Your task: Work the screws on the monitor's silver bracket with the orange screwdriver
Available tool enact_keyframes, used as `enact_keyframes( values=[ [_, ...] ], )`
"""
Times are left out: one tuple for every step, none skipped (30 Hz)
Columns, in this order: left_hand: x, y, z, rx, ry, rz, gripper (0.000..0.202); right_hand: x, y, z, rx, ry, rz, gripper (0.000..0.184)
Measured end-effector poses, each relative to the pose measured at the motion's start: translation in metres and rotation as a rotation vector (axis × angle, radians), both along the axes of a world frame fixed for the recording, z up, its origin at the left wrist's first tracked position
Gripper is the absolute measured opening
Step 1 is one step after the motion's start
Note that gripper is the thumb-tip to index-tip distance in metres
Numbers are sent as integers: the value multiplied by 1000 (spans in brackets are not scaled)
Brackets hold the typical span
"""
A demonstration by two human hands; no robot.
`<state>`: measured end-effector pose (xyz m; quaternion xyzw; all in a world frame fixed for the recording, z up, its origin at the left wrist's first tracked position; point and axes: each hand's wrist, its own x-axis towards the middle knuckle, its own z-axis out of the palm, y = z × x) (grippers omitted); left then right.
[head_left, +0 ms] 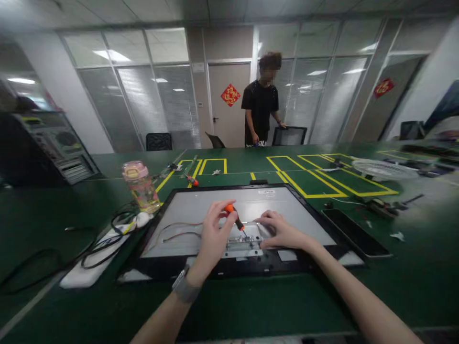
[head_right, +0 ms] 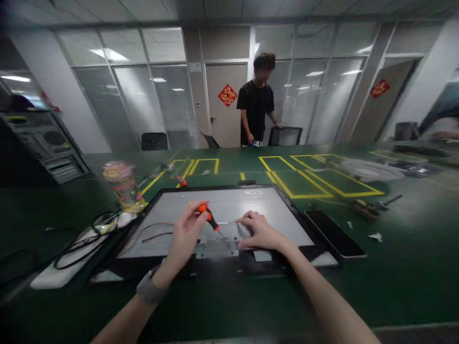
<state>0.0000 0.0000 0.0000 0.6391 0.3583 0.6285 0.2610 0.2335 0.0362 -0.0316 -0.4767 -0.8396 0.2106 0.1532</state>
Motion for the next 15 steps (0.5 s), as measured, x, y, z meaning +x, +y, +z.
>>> enact_keyframes(
  values=[
    [0,-1,0,-5,-5,0,21,0,0,0,5,3,4,73],
    [-1,-1,1,-12,-12,-4,22,1,0,-1,10,5,7,73],
    [-1,-2,1,-21,-19,-10,22,1,0,-1,14,7,9,72],
    [-2,-2,1,-34,-28,-19,23,1,0,-1,17,9,11,72],
    [-2,-2,2,-56,-41,-37,26,1,-1,-1,21,11,12,72],
    [-3,-2,3,-79,-55,-55,27,1,-1,-1,23,11,13,71],
    [-3,-2,3,-89,-61,-65,27,1,-1,0,23,11,11,71],
    [-3,-2,3,-89,-60,-64,26,1,-1,0,19,10,8,71],
    [-4,-1,4,-78,-55,-53,24,1,-2,1,14,8,3,71],
    [-4,-1,4,-61,-46,-36,22,1,-2,1,10,7,0,72],
    [-4,0,5,-45,-37,-20,21,1,-2,1,8,7,-1,72],
    [-4,0,5,-39,-32,-14,21,1,-2,1,9,8,0,71],
    [-4,0,5,-44,-36,-20,22,1,-2,1,11,9,2,71],
    [-4,0,6,-61,-48,-39,24,2,-1,1,13,10,4,71],
    [-4,0,6,-83,-65,-65,26,2,-1,1,14,10,5,71]
  ],
)
